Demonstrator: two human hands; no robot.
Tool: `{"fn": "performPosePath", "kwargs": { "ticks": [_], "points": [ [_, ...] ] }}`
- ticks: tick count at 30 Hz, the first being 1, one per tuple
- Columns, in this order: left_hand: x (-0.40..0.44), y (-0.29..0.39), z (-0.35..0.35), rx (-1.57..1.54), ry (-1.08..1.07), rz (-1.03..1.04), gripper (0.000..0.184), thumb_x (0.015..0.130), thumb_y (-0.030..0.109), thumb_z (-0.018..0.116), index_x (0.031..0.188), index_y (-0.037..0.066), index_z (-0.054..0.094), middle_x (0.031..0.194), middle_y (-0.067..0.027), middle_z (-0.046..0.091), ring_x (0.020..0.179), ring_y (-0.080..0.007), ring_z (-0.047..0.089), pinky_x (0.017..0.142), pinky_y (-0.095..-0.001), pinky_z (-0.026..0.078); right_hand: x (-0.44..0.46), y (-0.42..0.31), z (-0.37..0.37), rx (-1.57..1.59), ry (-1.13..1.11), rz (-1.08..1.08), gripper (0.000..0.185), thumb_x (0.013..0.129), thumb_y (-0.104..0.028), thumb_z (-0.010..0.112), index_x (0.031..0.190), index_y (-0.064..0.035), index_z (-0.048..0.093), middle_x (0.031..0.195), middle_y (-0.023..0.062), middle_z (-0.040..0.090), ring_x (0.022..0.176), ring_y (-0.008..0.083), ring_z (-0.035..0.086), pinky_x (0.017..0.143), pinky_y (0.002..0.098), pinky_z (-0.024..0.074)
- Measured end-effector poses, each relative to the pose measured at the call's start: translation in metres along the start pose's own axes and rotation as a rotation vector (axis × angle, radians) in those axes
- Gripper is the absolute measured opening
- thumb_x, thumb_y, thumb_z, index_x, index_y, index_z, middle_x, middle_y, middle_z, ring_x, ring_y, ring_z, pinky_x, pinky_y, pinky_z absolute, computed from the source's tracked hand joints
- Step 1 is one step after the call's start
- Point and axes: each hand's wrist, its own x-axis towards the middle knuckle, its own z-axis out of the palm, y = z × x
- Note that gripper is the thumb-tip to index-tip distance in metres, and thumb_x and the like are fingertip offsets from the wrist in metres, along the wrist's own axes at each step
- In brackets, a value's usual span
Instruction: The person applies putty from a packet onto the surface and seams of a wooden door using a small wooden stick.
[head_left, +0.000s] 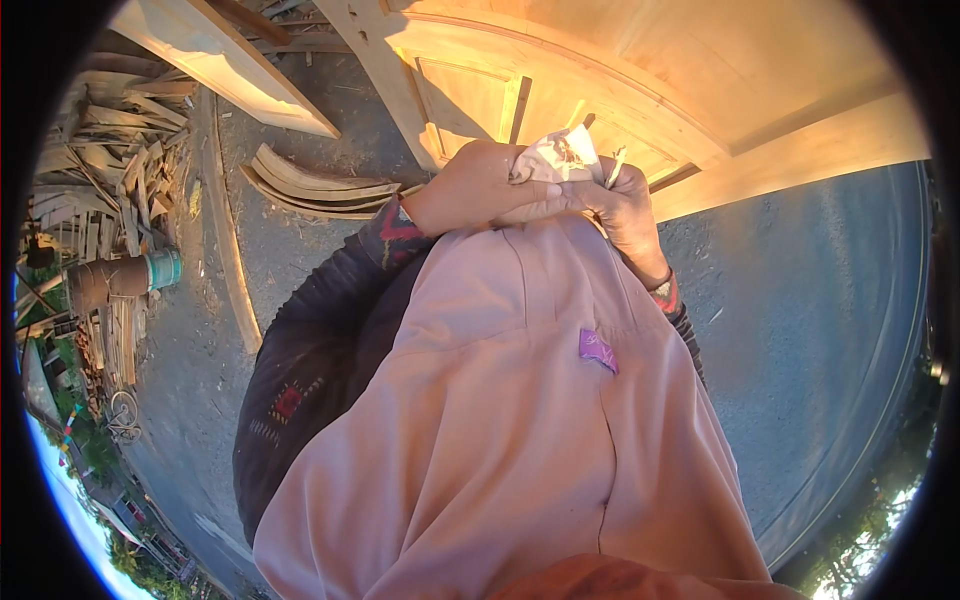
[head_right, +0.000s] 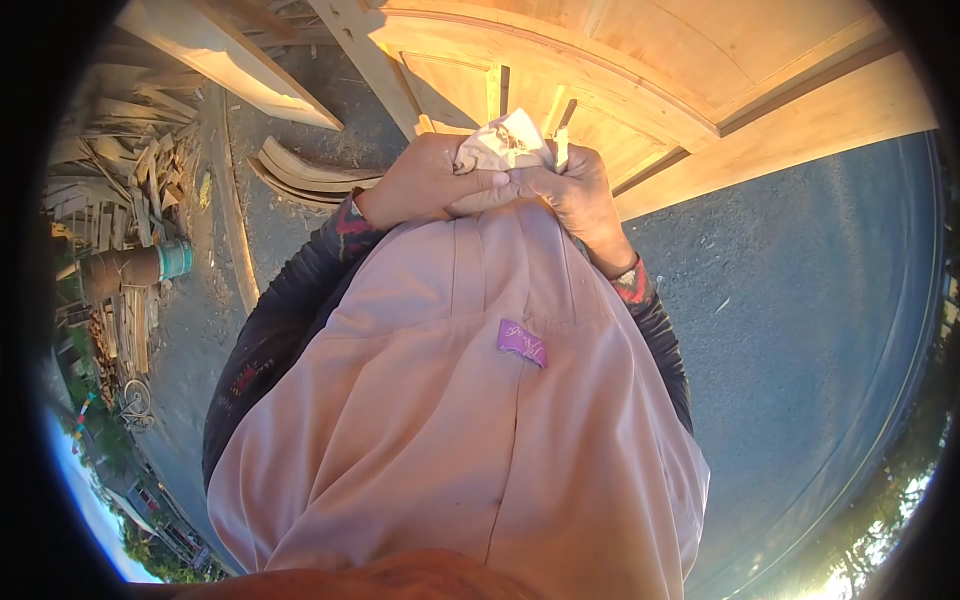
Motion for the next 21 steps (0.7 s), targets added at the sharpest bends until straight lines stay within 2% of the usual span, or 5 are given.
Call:
{"fn": "performPosePath", "kwargs": {
  "ticks": [3, 9, 12, 19, 21],
  "points": [
    [-0.001, -0.005, 0.008, -0.113, 0.060, 0.051, 0.029, 0.085, 0.025, 0.067, 0.101, 0.000, 0.067, 0.081, -0.0086, 0.069, 0.074, -0.0100, 0.062, 0.068, -0.0268, 0.050, -0.001, -0.014, -0.010, -0.317, -0.033, -0.003, 0.014, 0.077, -0.004, 0.071, 0.088, 0.0037, 0.066, 0.077, 0.0008, 0.063, 0.065, 0.0058, 0.055, 0.058, 0.0208, 0.0444],
    [-0.004, -0.014, 0.013, -0.391, 0.049, 0.150, 0.031, 0.088, 0.027, 0.064, 0.101, 0.000, 0.067, 0.079, -0.0067, 0.068, 0.071, -0.0105, 0.061, 0.066, -0.0270, 0.049, 0.006, -0.012, -0.005, -0.186, -0.117, -0.058, 0.018, 0.078, -0.008, 0.075, 0.088, 0.0026, 0.065, 0.072, 0.0012, 0.062, 0.061, 0.0058, 0.053, 0.057, 0.0203, 0.0434],
    [-0.005, -0.008, 0.012, -0.243, 0.130, 0.255, 0.031, 0.088, 0.028, 0.066, 0.099, -0.001, 0.067, 0.079, -0.0062, 0.067, 0.070, -0.0105, 0.060, 0.065, -0.0266, 0.048, 0.004, -0.001, 0.017, 0.270, 0.045, -0.002, 0.018, 0.078, -0.008, 0.075, 0.088, 0.0019, 0.064, 0.071, 0.0000, 0.060, 0.060, 0.0047, 0.052, 0.055, 0.0195, 0.0407],
    [-0.009, -0.016, 0.007, -0.187, 0.089, 0.113, 0.030, 0.087, 0.028, 0.066, 0.097, -0.001, 0.068, 0.077, -0.0074, 0.067, 0.069, -0.0123, 0.060, 0.064, -0.0282, 0.048, 0.009, -0.017, -0.002, -0.272, -0.164, -0.001, 0.022, 0.082, -0.008, 0.072, 0.097, 0.0033, 0.062, 0.074, 0.0006, 0.062, 0.064, 0.0047, 0.054, 0.055, 0.0194, 0.0400],
    [-0.010, -0.012, 0.006, -0.211, 0.110, 0.154, 0.031, 0.088, 0.027, 0.065, 0.098, -0.002, 0.067, 0.078, -0.0080, 0.067, 0.070, -0.0117, 0.060, 0.064, -0.0281, 0.048, 0.011, -0.003, -0.001, -0.025, -0.154, 0.008, 0.024, 0.083, -0.010, 0.071, 0.100, 0.0035, 0.061, 0.077, 0.0014, 0.062, 0.069, 0.0053, 0.056, 0.058, 0.0206, 0.0416]
  ]
}}
